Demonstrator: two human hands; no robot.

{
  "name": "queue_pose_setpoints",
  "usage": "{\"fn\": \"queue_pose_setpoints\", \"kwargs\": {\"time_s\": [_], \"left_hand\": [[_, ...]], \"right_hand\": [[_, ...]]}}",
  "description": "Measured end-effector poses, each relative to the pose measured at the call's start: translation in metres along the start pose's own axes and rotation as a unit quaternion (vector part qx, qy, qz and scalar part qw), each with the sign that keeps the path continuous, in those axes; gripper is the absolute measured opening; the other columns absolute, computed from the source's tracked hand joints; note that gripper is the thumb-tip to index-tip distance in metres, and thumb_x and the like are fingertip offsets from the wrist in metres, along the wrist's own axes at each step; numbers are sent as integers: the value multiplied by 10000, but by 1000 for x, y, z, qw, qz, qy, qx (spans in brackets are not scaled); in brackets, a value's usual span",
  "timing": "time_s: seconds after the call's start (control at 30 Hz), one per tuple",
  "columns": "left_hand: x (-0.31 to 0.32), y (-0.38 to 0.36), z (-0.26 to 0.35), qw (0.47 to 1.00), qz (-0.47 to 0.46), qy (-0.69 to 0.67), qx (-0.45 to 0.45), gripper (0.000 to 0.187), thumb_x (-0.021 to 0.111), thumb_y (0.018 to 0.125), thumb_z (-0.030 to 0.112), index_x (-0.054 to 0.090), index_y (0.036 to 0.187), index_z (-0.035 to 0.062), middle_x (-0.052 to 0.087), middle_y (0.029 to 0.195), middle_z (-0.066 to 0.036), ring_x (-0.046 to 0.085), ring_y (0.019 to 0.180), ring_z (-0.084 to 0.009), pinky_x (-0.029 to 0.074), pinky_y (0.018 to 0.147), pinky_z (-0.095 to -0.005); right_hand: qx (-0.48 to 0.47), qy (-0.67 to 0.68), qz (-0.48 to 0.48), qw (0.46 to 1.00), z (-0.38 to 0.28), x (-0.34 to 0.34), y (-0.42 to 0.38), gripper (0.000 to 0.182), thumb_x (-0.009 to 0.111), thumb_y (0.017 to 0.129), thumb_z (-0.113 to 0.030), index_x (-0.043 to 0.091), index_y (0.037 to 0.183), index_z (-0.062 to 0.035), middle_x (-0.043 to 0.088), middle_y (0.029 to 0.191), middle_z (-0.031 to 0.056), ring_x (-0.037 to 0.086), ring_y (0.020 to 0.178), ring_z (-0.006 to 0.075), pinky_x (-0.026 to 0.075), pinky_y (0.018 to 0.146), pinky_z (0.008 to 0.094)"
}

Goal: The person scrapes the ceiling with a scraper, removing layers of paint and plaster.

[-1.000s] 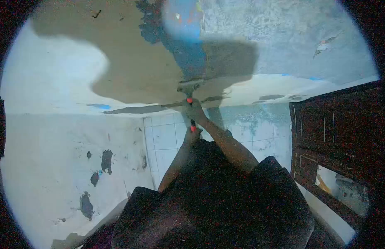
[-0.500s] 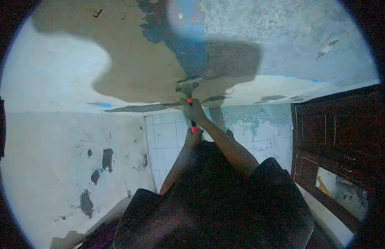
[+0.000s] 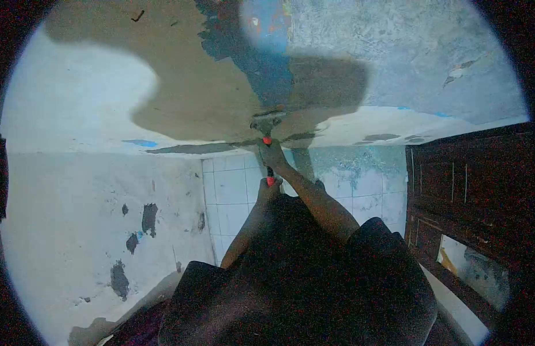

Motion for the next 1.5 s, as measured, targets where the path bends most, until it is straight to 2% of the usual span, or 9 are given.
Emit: {"fn": "queue_pose_setpoints", "kwargs": {"time_s": [0.07, 0.43, 0.57, 0.6, 0.7, 0.77, 0.9, 1.13, 1.5], "left_hand": [[4, -2, 1, 995, 87, 9, 43, 289, 666, 746, 304, 579, 707, 31, 534, 558, -47, 526, 519, -178, 411, 505, -344], [1, 6, 1, 999, -26, -24, 5, 222, 619, 769, 210, 542, 668, 27, 523, 545, -36, 513, 509, -169, 395, 487, -354], [1, -3, 13, 990, 89, 64, 85, 258, 632, 769, 254, 546, 697, 22, 525, 558, -45, 521, 521, -174, 389, 488, -355], [0, -9, 20, 998, 6, 37, 41, 280, 638, 768, 278, 558, 733, 12, 539, 570, -59, 534, 538, -187, 398, 504, -358], [2, -4, 12, 998, 56, 2, 10, 263, 638, 759, 261, 560, 703, 16, 542, 574, -60, 538, 548, -178, 400, 510, -354], [4, 2, 7, 998, 27, 45, -15, 245, 632, 748, 233, 551, 657, 20, 543, 578, -61, 535, 552, -174, 401, 515, -352], [3, -4, 6, 998, 22, 9, 50, 242, 627, 742, 215, 543, 636, 16, 516, 547, -59, 518, 527, -176, 392, 499, -359], [-3, -17, 52, 1000, 17, 21, -4, 226, 652, 736, 199, 568, 682, -4, 533, 550, -59, 538, 522, -173, 415, 495, -358], [6, 32, -14, 999, 4, -6, 31, 281, 642, 752, 231, 550, 645, -12, 539, 533, -91, 552, 505, -193, 406, 480, -379]], "right_hand": [[16, -18, 12, 1000, -10, -1, 0, 405, 541, 878, -339, 451, 582, -78, 399, 450, -12, 404, 381, 95, 319, 381, 292], [62, 21, -2, 998, -24, 3, -8, 338, 532, 892, -277, 448, 622, -92, 347, 451, -35, 367, 352, 84, 314, 344, 249], [39, 18, 19, 999, -40, 3, -10, 384, 541, 876, -285, 425, 558, -104, 401, 441, -28, 396, 358, 88, 302, 352, 279], [47, 16, 15, 999, -40, 3, -13, 358, 544, 883, -293, 445, 602, -95, 387, 456, -30, 383, 364, 81, 295, 350, 276], [63, 110, -10, 992, -5, 2, -8, 311, 551, 888, -300, 479, 679, -81, 378, 483, -32, 372, 383, 71, 291, 355, 283], [-71, 99, 11, 993, 9, -1, 6, 289, 546, 889, -287, 476, 704, -78, 379, 495, -33, 376, 395, 71, 294, 360, 286], [54, -6, -8, 998, -9, -2, -5, 239, 557, 873, -284, 500, 796, -64, 405, 528, -26, 417, 412, 89, 346, 375, 286], [29, -7, 12, 999, -22, -1, -1, 336, 566, 864, -299, 489, 618, -83, 401, 473, -19, 397, 373, 103, 333, 372, 283], [14, 5, 2, 1000, -9, -4, 6, 370, 543, 884, -288, 419, 579, -121, 354, 449, -31, 344, 341, 88, 285, 343, 275]]}}
Point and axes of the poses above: each hand's wrist, its own y-axis towards the middle knuckle, its own x-axis out of the palm, z = x × y, the point moved 3 cm from there along y, towards the middle knuckle
